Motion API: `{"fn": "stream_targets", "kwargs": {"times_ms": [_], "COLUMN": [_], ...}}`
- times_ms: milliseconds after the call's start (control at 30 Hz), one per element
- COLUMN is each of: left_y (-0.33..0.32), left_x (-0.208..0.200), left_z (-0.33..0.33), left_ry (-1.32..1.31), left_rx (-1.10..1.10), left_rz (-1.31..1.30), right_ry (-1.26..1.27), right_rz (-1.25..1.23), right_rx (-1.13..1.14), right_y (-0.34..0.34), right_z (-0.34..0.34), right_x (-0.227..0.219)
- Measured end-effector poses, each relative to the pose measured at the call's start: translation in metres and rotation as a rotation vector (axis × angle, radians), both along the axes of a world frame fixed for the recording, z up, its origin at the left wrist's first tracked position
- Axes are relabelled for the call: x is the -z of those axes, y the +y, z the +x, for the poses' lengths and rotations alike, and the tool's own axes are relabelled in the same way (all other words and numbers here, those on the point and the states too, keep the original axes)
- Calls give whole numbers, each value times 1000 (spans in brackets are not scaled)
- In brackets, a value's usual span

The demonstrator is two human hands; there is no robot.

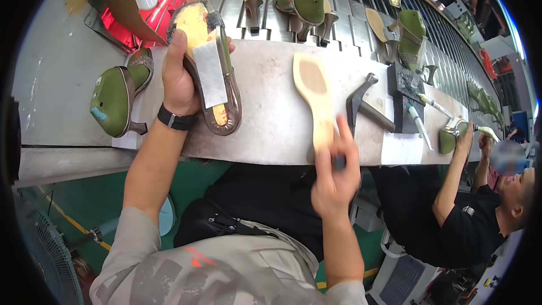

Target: The person assembles high-heeled shoes by taking shoe lasts and soles from a conveyor, pressing the soles onto the lasts by hand, hammering the edges with a hammer, and applying adhesive using a syringe.

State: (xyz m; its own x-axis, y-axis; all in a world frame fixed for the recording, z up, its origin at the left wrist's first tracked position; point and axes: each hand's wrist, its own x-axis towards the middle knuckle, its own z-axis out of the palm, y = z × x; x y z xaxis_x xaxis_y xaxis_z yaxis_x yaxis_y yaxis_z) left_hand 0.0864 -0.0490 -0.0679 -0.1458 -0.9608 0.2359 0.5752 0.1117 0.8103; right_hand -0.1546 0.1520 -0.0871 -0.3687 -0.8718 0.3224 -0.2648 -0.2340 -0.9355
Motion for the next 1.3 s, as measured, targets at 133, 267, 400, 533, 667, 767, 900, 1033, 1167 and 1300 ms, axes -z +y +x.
{"fn": "stream_targets", "kwargs": {"times_ms": [133, 267, 400, 533, 667, 767, 900, 1033, 1167, 1300], "left_y": [14, 48, 62, 65, 67, 86, 102, 112, 116, 116], "left_x": [-5, -15, -30, -81, -93, -98, -98, -92, -93, -88], "left_z": [-7, -26, -26, -15, -13, -19, -17, -20, -17, -17], "left_ry": [-53, -135, -179, -68, -88, -72, -144, -166, 22, -45], "left_rx": [-8, 1, 111, 229, 324, 340, 356, 366, 436, 419], "left_rz": [-43, -175, -253, -106, -87, -109, -184, -302, -136, -255], "right_ry": [-650, -1027, -1025, -738, -707, -467, -412, -527, -398, -343], "right_rz": [82, 252, 382, 481, 226, 108, 104, 202, 241, 212], "right_rx": [-35, -208, -349, -160, -374, -506, -597, -628, -611, -626], "right_y": [93, 107, 68, 59, 54, 40, 23, 17, 21, 19], "right_z": [-1, 1, 2, 3, 11, 28, 51, 51, 53, 53], "right_x": [-10, 2, 13, 2, -28, -67, -117, -115, -113, -110]}}
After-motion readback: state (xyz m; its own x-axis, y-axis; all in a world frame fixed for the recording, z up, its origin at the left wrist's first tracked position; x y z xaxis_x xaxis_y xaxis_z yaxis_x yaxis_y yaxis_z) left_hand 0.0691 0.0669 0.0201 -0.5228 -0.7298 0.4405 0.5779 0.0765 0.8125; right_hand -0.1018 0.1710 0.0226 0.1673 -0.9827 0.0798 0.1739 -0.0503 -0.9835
